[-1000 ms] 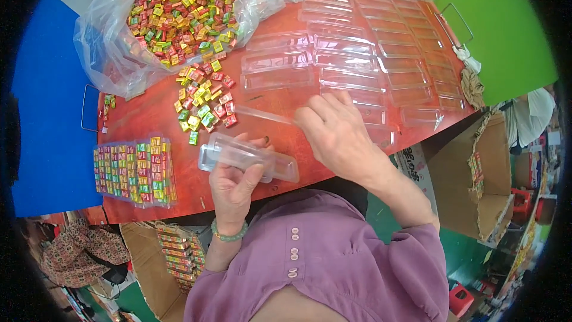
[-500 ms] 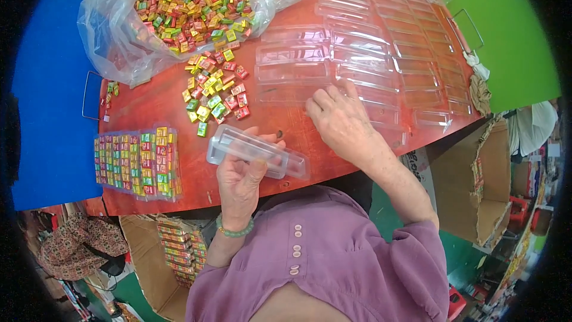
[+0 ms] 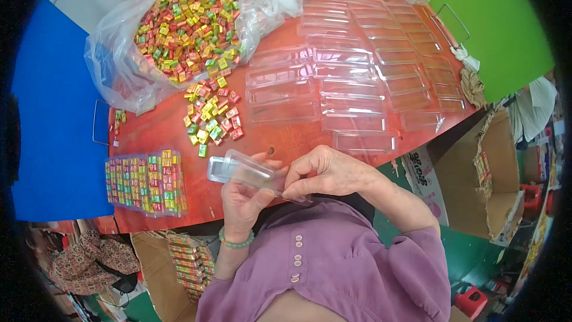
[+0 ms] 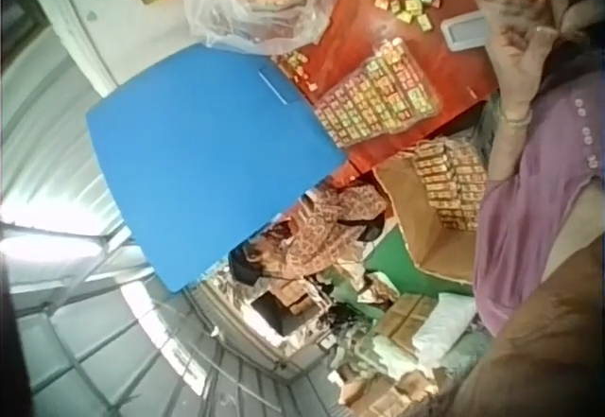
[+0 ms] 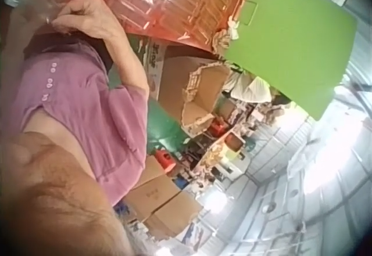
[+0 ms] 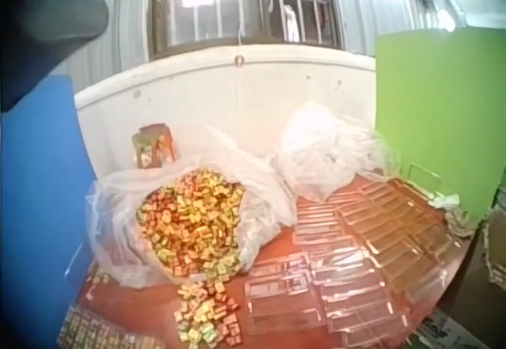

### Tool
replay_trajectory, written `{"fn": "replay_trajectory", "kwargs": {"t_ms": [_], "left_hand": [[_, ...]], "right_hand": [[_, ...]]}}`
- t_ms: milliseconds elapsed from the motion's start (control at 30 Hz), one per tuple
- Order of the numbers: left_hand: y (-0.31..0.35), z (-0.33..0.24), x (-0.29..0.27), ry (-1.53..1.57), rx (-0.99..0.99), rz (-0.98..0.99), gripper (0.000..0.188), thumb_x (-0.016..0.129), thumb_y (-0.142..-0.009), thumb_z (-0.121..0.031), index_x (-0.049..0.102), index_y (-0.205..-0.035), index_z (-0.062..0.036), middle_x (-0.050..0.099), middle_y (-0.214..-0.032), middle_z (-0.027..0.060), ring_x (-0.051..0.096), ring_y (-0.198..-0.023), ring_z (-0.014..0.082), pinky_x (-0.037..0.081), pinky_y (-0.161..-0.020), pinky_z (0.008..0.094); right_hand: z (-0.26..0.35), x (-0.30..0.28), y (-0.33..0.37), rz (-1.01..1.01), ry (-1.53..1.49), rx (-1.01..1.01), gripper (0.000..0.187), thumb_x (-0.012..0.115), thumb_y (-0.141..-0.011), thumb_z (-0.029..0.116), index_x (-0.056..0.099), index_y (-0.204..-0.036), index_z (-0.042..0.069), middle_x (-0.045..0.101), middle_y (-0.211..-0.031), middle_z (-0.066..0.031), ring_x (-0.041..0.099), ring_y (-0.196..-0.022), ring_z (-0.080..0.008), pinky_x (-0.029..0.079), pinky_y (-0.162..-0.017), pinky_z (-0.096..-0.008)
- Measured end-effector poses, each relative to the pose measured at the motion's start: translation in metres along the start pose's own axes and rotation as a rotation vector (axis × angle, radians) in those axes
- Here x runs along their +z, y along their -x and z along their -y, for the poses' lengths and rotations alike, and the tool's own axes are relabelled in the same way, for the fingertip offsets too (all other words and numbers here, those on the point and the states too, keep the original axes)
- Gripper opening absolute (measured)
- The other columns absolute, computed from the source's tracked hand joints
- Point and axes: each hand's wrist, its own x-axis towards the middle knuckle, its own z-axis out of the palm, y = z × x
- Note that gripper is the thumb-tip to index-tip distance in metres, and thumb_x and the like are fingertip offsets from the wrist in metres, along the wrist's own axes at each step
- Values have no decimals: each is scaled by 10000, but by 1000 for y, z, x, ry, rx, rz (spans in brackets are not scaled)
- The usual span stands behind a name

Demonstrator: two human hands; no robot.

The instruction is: Taking clear plastic trays out of a bag and arranging them on a workbench.

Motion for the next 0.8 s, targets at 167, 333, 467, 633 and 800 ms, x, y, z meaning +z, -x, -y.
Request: {"fn": "replay_trajectory", "kwargs": {"t_ms": [167,333,467,633,800], "left_hand": [[2,-4,0,-147,8,-150,560,649,-843,37,388,-1338,23,554,-1246,154,566,-1154,244,469,-970,355],[13,-14,-9,-130,34,-274,514,639,-854,30,420,-1319,26,562,-1225,174,579,-1135,261,470,-970,356],[20,-13,-16,-77,30,-276,514,649,-859,-2,421,-1318,26,561,-1222,179,580,-1129,284,469,-970,366],[19,-8,-18,-44,-15,-286,505,650,-865,-22,422,-1313,25,563,-1216,180,585,-1118,283,467,-969,367],[13,-4,-13,-9,-8,-261,509,663,-865,-43,419,-1306,26,580,-1193,169,590,-1109,258,470,-957,351]], "right_hand": [[2,5,2,-263,584,-349,37,665,-809,60,658,-834,33,630,-764,-80,585,-751,-238,432,-745,-351],[-11,-3,-14,-601,1353,-495,90,594,-758,34,569,-842,55,505,-776,-69,535,-781,-237,403,-795,-384],[-22,-1,-26,-513,1594,-424,75,551,-761,106,556,-822,63,505,-804,-61,535,-824,-220,394,-872,-415],[-30,-4,-28,-507,1651,-373,108,540,-766,120,573,-851,63,526,-832,-59,549,-864,-215,377,-936,-443],[-30,-4,-21,-543,1548,-318,126,595,-824,136,594,-916,49,552,-843,-67,554,-856,-226,373,-949,-445]]}}
